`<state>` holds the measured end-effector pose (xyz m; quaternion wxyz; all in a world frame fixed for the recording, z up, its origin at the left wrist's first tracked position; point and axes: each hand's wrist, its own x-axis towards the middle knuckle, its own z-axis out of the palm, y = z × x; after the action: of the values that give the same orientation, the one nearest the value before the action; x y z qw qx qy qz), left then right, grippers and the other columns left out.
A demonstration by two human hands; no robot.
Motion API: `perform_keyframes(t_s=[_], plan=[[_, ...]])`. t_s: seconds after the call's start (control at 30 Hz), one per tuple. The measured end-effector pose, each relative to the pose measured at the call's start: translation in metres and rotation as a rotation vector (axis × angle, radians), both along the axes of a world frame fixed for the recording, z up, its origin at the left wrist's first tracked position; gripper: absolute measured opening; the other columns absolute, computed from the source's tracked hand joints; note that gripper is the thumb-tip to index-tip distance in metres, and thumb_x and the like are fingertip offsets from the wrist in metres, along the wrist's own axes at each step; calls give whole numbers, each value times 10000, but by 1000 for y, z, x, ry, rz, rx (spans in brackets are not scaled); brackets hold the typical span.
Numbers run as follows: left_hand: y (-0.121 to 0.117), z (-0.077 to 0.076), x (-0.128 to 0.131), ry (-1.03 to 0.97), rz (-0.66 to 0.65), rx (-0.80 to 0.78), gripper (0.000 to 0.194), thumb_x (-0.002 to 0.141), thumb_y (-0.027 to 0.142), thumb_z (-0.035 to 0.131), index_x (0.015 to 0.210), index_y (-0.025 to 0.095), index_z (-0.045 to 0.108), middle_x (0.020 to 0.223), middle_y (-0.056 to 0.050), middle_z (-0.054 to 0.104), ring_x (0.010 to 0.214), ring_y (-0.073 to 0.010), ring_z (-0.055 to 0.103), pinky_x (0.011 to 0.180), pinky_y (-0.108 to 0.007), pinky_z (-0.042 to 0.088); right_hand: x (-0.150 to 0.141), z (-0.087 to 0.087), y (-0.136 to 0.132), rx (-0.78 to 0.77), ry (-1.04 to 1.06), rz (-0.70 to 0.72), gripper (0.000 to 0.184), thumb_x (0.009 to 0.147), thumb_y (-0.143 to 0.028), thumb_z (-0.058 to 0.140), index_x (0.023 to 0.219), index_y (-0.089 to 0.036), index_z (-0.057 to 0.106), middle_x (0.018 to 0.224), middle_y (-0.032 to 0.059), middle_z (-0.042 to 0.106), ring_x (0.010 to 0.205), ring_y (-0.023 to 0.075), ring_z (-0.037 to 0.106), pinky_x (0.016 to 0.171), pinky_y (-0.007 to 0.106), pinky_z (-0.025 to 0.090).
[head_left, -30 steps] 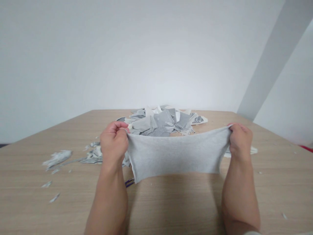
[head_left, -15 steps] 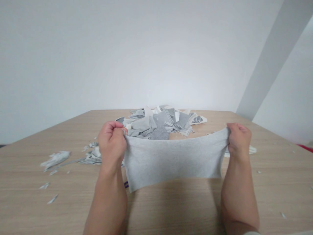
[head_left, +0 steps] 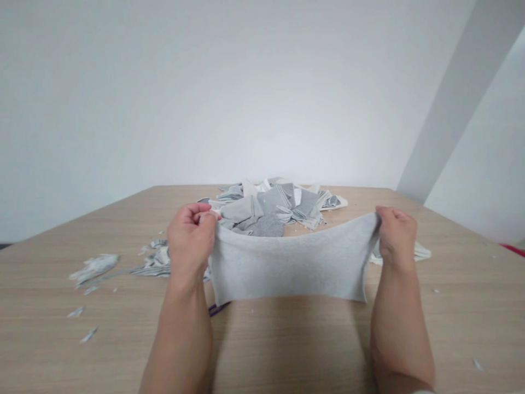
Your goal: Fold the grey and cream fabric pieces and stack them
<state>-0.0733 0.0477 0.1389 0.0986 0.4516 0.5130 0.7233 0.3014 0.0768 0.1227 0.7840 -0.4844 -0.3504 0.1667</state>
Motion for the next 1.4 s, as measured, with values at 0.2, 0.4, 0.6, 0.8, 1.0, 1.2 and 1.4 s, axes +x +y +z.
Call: perform_keyframes(t_s=[0.2, 0.4, 0.6, 0.8, 1.0, 1.2, 1.4], plan=[[-4, 1, 3, 28, -70, -8, 258, 690, 302, 643, 914, 177, 667, 756, -16, 684, 622, -133, 594, 530, -207, 421, 4, -1, -1, 17, -28, -34, 217, 659, -313, 653, 549, -158, 548, 455, -83, 341, 444, 69, 303, 399, 208, 247], [15, -14, 24, 137, -123, -26, 271, 749, 310, 582, 968, 171, 661, 820, -36, 708, 656, -151, 625, 589, -241, 466, -9, -8, 10, -58, -156, -17, 265, 696, -378, 625, 579, -144, 579, 464, -74, 345, 450, 72, 298, 410, 215, 234], [46, -15, 49, 245, -134, -16, 282, 776, 310, 547, 986, 152, 652, 903, -62, 707, 731, -157, 647, 662, -260, 496, -16, 0, 38, -60, -284, 16, 294, 734, -383, 572, 616, -121, 631, 492, -54, 429, 497, 88, 379, 467, 214, 277], [41, 10, 53, 135, -121, 150, 316, 806, 333, 544, 1040, 129, 607, 922, -82, 700, 769, -156, 665, 653, -247, 511, -2, 16, 54, 148, -243, -196, 355, 803, -402, 490, 772, -111, 689, 653, 13, 597, 655, 138, 522, 623, 239, 383], [13, 12, 65, 114, -140, 296, 310, 814, 348, 574, 1045, 142, 587, 913, -80, 701, 789, -166, 678, 640, -246, 518, 8, -4, 55, 160, -262, -278, 384, 826, -413, 450, 821, -110, 685, 710, 41, 635, 681, 154, 552, 647, 250, 407], [-8, 2, 79, 304, -290, 247, 241, 806, 309, 597, 1001, 169, 620, 864, -49, 722, 764, -150, 671, 706, -258, 514, 22, -58, 64, -56, -329, -158, 346, 774, -386, 491, 806, -115, 703, 757, 74, 682, 744, 194, 581, 695, 281, 414], [-17, -9, 89, 356, -438, 70, 223, 824, 307, 567, 999, 184, 629, 864, -47, 724, 743, -155, 664, 648, -249, 510, 28, -96, 73, -326, -473, 58, 391, 748, -448, 519, 761, -96, 690, 733, 109, 685, 748, 232, 595, 714, 324, 428]])
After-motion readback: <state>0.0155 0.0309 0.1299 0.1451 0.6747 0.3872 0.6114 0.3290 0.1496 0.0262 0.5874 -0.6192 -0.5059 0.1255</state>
